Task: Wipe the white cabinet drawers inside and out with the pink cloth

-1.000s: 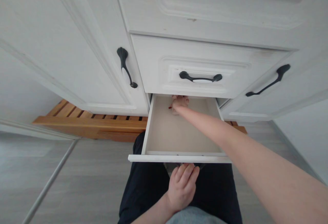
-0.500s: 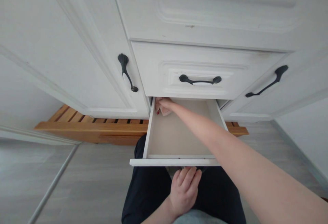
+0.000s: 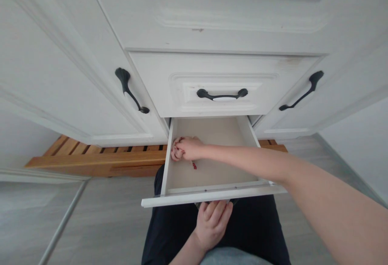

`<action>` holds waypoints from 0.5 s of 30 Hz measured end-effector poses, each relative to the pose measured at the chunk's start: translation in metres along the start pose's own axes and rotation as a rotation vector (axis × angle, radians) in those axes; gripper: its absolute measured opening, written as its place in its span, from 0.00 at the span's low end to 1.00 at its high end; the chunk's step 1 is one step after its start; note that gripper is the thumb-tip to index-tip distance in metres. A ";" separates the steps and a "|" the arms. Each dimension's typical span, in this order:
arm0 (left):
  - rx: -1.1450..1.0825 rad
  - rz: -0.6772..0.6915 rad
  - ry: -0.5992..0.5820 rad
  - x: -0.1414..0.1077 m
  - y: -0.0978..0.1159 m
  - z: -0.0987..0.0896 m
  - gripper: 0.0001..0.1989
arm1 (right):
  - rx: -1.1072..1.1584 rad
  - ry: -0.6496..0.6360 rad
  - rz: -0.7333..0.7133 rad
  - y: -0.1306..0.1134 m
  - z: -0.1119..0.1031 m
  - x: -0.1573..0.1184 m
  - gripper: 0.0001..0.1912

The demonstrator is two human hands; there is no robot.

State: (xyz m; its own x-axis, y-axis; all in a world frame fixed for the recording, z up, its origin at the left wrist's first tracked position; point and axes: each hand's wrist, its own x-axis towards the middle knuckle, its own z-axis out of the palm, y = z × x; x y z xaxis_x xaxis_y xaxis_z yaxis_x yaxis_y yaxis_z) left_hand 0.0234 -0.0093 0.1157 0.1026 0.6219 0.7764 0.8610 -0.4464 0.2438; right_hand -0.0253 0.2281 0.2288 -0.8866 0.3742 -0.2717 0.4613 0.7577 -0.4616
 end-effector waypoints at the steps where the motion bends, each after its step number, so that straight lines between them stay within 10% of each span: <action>1: -0.001 0.000 0.005 -0.001 0.000 0.001 0.19 | -0.052 0.009 -0.038 -0.004 0.006 -0.008 0.10; 8: 0.031 -0.002 -0.004 -0.001 0.001 0.001 0.19 | -0.139 -0.160 -0.280 -0.028 0.032 -0.038 0.10; 15: 0.042 0.042 -0.039 0.001 -0.003 -0.003 0.18 | 0.081 -0.442 -0.290 -0.012 -0.002 -0.056 0.05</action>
State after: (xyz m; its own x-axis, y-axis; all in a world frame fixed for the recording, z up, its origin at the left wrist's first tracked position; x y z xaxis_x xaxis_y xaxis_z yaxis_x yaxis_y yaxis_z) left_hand 0.0199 -0.0089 0.1176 0.1582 0.6283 0.7617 0.8754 -0.4461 0.1862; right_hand 0.0188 0.1993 0.2512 -0.8877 -0.1187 -0.4448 0.2155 0.7466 -0.6294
